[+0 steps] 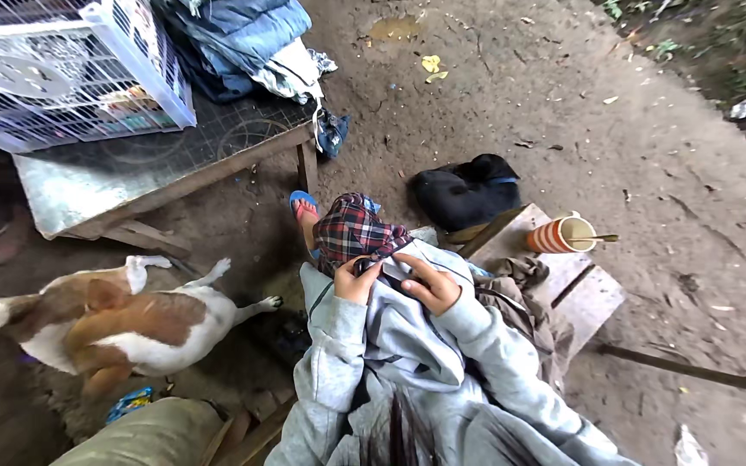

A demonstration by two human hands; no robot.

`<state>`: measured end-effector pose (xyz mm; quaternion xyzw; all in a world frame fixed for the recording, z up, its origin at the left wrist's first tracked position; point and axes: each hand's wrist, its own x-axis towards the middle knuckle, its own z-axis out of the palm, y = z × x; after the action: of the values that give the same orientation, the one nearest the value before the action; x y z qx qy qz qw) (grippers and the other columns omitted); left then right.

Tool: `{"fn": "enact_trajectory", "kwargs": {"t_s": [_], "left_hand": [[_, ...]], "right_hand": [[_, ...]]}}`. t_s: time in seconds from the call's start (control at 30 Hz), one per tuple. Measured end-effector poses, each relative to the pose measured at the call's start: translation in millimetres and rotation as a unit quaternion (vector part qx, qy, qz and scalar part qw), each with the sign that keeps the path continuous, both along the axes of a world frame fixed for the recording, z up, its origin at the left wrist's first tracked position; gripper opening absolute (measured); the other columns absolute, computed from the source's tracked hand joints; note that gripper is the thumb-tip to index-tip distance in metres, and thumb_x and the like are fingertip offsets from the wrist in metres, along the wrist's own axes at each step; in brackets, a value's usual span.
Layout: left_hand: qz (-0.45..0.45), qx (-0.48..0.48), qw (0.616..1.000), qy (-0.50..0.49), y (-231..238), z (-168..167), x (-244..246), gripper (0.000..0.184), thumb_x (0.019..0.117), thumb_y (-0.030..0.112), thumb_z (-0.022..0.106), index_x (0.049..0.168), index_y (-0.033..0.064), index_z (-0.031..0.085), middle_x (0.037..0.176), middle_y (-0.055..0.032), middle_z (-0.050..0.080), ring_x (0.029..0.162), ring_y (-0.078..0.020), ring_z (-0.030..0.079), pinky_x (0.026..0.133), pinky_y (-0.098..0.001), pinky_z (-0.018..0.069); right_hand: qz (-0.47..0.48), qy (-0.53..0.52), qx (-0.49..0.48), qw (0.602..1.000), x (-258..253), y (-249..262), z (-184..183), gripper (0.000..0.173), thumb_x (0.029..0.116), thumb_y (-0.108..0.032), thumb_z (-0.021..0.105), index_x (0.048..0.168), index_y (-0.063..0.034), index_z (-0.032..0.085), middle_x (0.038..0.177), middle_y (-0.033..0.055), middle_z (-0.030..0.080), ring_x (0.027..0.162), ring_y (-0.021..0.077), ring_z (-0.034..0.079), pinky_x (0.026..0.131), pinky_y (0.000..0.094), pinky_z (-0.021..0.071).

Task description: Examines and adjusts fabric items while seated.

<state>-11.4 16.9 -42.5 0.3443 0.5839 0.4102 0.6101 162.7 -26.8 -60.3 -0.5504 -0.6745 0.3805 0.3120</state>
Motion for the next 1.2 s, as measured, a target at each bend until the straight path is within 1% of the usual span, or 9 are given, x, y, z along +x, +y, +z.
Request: {"fn": "enact_trajectory", "kwargs": {"t_s": [0.17, 0.37, 0.6, 0.87, 0.97, 1.03, 1.13, 1.17, 1.2], "left_hand": [[0.007, 0.0, 1.0, -0.008, -2, -1, 0, 0.008, 0.0845, -0.01, 0.068, 0.089, -0.0045, 0.068, 0.077, 0.0029, 0.07, 0.074, 0.0039, 0.065, 0.075, -0.0168, 0.055], [-0.013, -0.006, 1.0, 0.014, -1, 2, 0, 0.013, 0.083, -0.012, 0.067, 0.095, -0.0077, 0.068, 0.081, 0.0004, 0.07, 0.076, 0.0041, 0.063, 0.076, -0.0161, 0.0534], [-0.004, 0.011, 1.0, 0.005, -3, 0, 1, 0.013, 0.0817, -0.012, 0.066, 0.093, -0.0066, 0.069, 0.081, 0.0015, 0.07, 0.076, 0.0048, 0.064, 0.076, -0.0159, 0.0541], [-0.007, -0.007, 1.0, 0.009, -2, 1, -1, 0.012, 0.082, -0.012, 0.067, 0.093, -0.0072, 0.068, 0.081, 0.0006, 0.07, 0.076, 0.0036, 0.064, 0.076, -0.0167, 0.054], [-0.01, -0.019, 1.0, 0.017, -1, 3, 0, 0.012, 0.0831, -0.011, 0.068, 0.094, -0.0073, 0.068, 0.081, -0.0003, 0.07, 0.076, 0.0033, 0.064, 0.076, -0.0168, 0.0539], [-0.017, -0.016, 1.0, 0.021, 0, 3, 0, 0.012, 0.0829, -0.011, 0.068, 0.094, -0.0071, 0.068, 0.081, 0.0, 0.07, 0.076, 0.0038, 0.063, 0.076, -0.0166, 0.0536], [-0.019, -0.011, 1.0, 0.019, 0, 1, -1, 0.012, 0.0821, -0.012, 0.068, 0.093, -0.0065, 0.068, 0.081, 0.0003, 0.069, 0.077, 0.0033, 0.064, 0.076, -0.0167, 0.0535], [-0.018, -0.011, 1.0, 0.018, 0, 1, -1, 0.012, 0.0816, -0.012, 0.068, 0.093, -0.0062, 0.068, 0.081, 0.0003, 0.07, 0.077, 0.0031, 0.064, 0.076, -0.0167, 0.0537], [-0.019, -0.011, 1.0, 0.018, 0, 1, -1, 0.013, 0.0812, -0.012, 0.068, 0.093, -0.0066, 0.069, 0.082, -0.0002, 0.07, 0.078, 0.003, 0.064, 0.077, -0.0168, 0.0537]], "right_hand": [[-0.018, -0.035, 0.005, 0.999, -5, 0, 3, 0.05, 0.1018, -0.028, 0.055, 0.142, 0.0017, 0.056, 0.077, 0.0146, 0.067, 0.059, 0.0242, 0.061, 0.059, 0.0437, 0.0536], [-0.032, -0.066, -0.021, 0.997, -13, 4, 11, 0.051, 0.1022, -0.028, 0.056, 0.144, 0.001, 0.054, 0.083, 0.0183, 0.07, 0.063, 0.0316, 0.065, 0.062, 0.0513, 0.0547], [-0.036, -0.062, -0.023, 0.997, -11, 1, 8, 0.053, 0.1024, -0.03, 0.055, 0.145, 0.0012, 0.053, 0.08, 0.0171, 0.069, 0.062, 0.0307, 0.064, 0.061, 0.0505, 0.0545], [-0.035, -0.055, -0.01, 0.998, -13, 2, 6, 0.053, 0.1023, -0.029, 0.056, 0.145, 0.0018, 0.053, 0.076, 0.0155, 0.068, 0.059, 0.0289, 0.062, 0.059, 0.049, 0.0538], [-0.033, -0.061, -0.017, 0.997, -11, 1, 8, 0.054, 0.1021, -0.029, 0.056, 0.146, 0.0015, 0.052, 0.079, 0.0167, 0.068, 0.06, 0.0302, 0.063, 0.06, 0.0502, 0.0544], [-0.03, -0.062, -0.007, 0.998, -12, 3, 8, 0.051, 0.1024, -0.029, 0.056, 0.145, -0.0005, 0.055, 0.085, 0.0185, 0.071, 0.064, 0.0321, 0.065, 0.062, 0.0512, 0.0552], [-0.009, -0.039, 0.021, 0.999, -13, 6, 4, 0.043, 0.1037, -0.024, 0.053, 0.141, -0.0037, 0.061, 0.114, 0.0228, 0.073, 0.087, 0.0382, 0.074, 0.078, 0.054, 0.0587], [-0.005, -0.02, 0.037, 0.999, -12, 7, 1, 0.042, 0.1043, -0.024, 0.052, 0.139, -0.0024, 0.063, 0.118, 0.0224, 0.072, 0.094, 0.0368, 0.074, 0.083, 0.0519, 0.0588], [0.002, 0.007, 0.046, 0.999, -11, 7, -1, 0.042, 0.1052, -0.023, 0.049, 0.137, -0.0002, 0.063, 0.123, 0.0208, 0.071, 0.1, 0.0317, 0.074, 0.089, 0.0466, 0.0585]]}}
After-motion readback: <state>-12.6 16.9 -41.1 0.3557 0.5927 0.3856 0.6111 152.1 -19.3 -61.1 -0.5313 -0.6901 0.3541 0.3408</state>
